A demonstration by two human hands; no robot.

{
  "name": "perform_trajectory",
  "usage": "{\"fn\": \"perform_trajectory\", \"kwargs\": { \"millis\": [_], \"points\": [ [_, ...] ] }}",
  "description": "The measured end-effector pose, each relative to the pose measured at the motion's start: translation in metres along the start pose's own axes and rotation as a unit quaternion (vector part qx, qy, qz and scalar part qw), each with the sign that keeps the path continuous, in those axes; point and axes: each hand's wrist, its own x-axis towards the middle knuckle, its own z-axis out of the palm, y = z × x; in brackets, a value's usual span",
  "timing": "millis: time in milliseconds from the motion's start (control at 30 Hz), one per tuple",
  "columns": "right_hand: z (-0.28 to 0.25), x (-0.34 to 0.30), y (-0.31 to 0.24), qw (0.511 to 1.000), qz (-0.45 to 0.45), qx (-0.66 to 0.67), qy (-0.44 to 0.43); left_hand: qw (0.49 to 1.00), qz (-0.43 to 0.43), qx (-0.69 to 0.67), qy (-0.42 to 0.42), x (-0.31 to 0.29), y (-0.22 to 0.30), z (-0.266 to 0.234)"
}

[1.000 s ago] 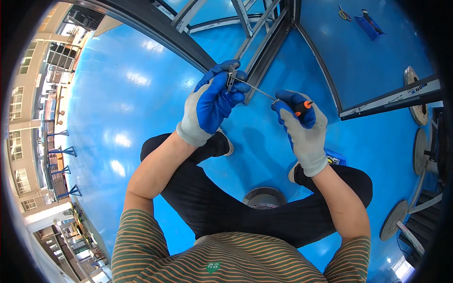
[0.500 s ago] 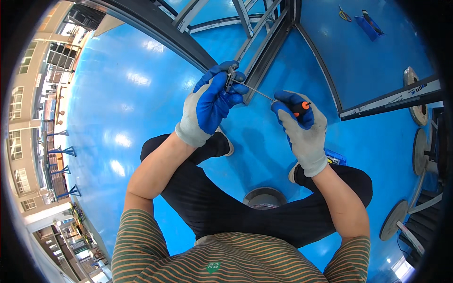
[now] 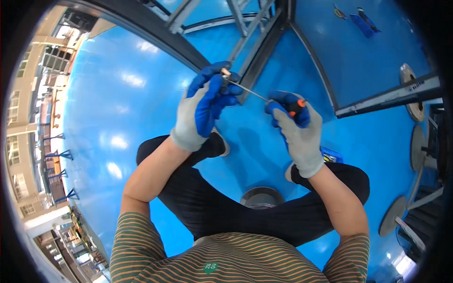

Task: Assembling metal and glass frames using a screwdriver and small mechanical components.

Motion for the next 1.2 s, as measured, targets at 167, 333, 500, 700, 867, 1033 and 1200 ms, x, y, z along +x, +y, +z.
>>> {"fn": "perform_trajectory", "kwargs": {
  "millis": [167,333,500,700,867,1033,1200],
  "points": [
    [0.002,0.017,0.026,0.968,-0.187,-0.148,-0.078,0.999,-0.049,0.004,0.006,-0.003,0.013,-0.019],
    [-0.003,0.015,0.018,0.845,-0.346,-0.364,-0.182,0.998,-0.068,-0.006,0.006,0.007,0.016,-0.029],
    [-0.002,0.006,-0.005,0.89,0.112,0.178,-0.404,0.995,-0.066,0.042,-0.054,-0.002,0.025,-0.014],
    [-0.006,0.011,0.015,0.909,0.066,0.1,-0.399,0.989,-0.079,0.125,-0.016,-0.002,0.028,0.001],
    [-0.007,0.017,0.025,0.919,0.126,0.148,-0.344,0.972,-0.113,0.195,-0.061,-0.004,0.026,0.005],
    [-0.006,0.023,0.032,0.924,0.033,0.011,-0.38,0.944,-0.114,0.263,-0.163,-0.013,0.026,-0.007],
    [-0.021,0.024,0.012,0.947,0.032,-0.213,-0.237,0.959,-0.091,0.189,-0.188,-0.008,0.012,0.0]
  ]
}}
